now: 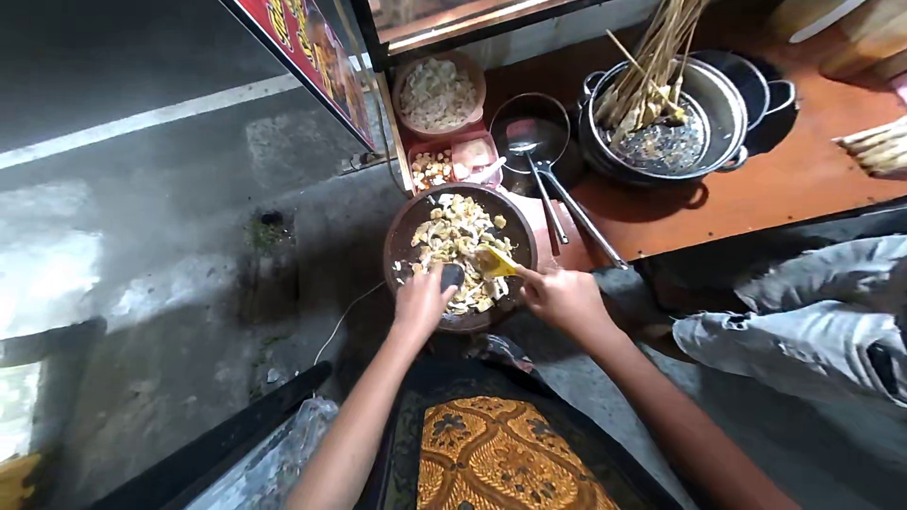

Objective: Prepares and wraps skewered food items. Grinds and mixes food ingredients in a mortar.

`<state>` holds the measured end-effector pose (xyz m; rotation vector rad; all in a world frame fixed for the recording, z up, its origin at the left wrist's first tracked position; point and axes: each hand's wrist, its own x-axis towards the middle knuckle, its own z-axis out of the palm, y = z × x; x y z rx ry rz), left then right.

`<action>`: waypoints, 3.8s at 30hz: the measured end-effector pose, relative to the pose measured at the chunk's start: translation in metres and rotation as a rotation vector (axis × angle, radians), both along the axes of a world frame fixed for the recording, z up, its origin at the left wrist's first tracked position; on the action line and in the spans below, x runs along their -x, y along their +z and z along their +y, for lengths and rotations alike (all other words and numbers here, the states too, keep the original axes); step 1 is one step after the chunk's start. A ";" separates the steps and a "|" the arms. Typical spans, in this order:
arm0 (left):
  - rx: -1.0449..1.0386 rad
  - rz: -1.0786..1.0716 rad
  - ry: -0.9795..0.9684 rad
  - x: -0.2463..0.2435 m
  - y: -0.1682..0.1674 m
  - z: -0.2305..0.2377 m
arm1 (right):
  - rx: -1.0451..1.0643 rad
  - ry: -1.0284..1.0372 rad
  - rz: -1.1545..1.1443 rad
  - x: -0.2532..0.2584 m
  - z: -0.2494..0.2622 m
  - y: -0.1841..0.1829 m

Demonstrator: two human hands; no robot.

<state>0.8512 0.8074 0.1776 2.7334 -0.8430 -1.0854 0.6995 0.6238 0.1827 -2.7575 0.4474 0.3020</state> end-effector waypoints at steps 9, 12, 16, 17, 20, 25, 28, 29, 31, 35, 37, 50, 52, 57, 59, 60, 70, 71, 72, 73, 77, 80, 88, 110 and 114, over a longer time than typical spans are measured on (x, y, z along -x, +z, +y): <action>-0.066 -0.093 -0.010 0.032 0.003 0.004 | 0.138 -0.013 -0.104 -0.011 0.022 -0.021; 0.109 0.024 0.212 0.028 -0.016 0.020 | 0.139 0.021 -0.130 -0.001 0.031 -0.031; 0.378 0.176 0.390 -0.002 -0.036 0.011 | -0.087 -0.097 0.002 -0.008 0.023 -0.034; 0.354 0.170 0.375 -0.009 -0.029 0.013 | -0.151 -0.175 0.054 -0.010 0.014 -0.026; 0.143 -0.018 0.330 -0.020 0.006 0.027 | -0.195 -0.377 0.107 -0.011 -0.003 -0.001; 0.209 -0.154 0.541 -0.028 -0.016 0.034 | -0.252 -0.539 0.173 -0.021 -0.008 -0.004; 0.255 -0.029 0.553 -0.037 -0.028 0.008 | -0.523 -0.592 0.029 -0.021 -0.029 -0.039; 0.300 0.029 0.576 -0.041 -0.034 0.004 | -0.621 -0.598 -0.037 -0.018 -0.035 -0.054; 0.407 0.162 0.638 -0.053 -0.046 0.001 | -0.732 -0.566 -0.137 -0.012 -0.040 -0.076; 0.469 0.265 0.516 -0.063 -0.045 -0.002 | -0.476 -0.345 -0.092 -0.002 -0.031 -0.058; 0.461 0.215 0.313 -0.057 -0.034 -0.007 | -0.270 -0.155 -0.129 0.004 -0.030 -0.043; 0.022 -0.126 -0.046 0.016 0.014 0.002 | 0.150 0.151 -0.250 0.002 0.004 -0.038; -0.036 -0.101 0.004 0.014 0.015 0.013 | 0.125 0.187 -0.172 0.009 0.014 -0.043; -0.037 -0.097 0.133 0.007 0.011 0.026 | 0.011 0.065 -0.119 -0.016 -0.004 -0.004; -0.031 -0.107 0.175 0.006 0.010 0.033 | 0.002 0.009 -0.139 -0.030 -0.034 0.018; -0.042 -0.100 0.186 0.005 0.008 0.037 | 0.022 0.016 -0.136 -0.036 -0.050 0.021; 0.003 -0.086 0.266 0.005 -0.004 0.057 | 0.335 0.265 0.058 -0.087 -0.105 -0.004; 0.003 -0.087 0.259 0.005 -0.004 0.056 | 0.321 0.250 0.019 -0.093 -0.106 -0.010; 0.001 -0.083 0.255 0.004 -0.004 0.056 | 0.294 0.234 -0.023 -0.099 -0.107 -0.017; -0.002 -0.080 0.253 0.004 -0.004 0.056 | 0.257 0.219 -0.047 -0.104 -0.107 -0.026; -0.004 -0.075 0.251 0.003 -0.001 0.054 | 0.085 0.205 -0.138 -0.112 -0.091 -0.050; 0.044 -0.093 0.269 0.004 0.008 0.055 | 0.027 0.244 -0.258 -0.099 -0.065 -0.046; 0.106 0.052 0.298 -0.001 0.030 0.017 | 0.189 -0.069 -0.382 0.011 0.022 -0.049; 0.069 -0.095 0.214 0.011 0.024 -0.001 | -0.230 -0.468 0.228 -0.031 0.017 -0.016; -0.035 -0.137 0.266 0.021 0.047 0.015 | 0.180 -0.155 -0.291 -0.009 0.007 -0.038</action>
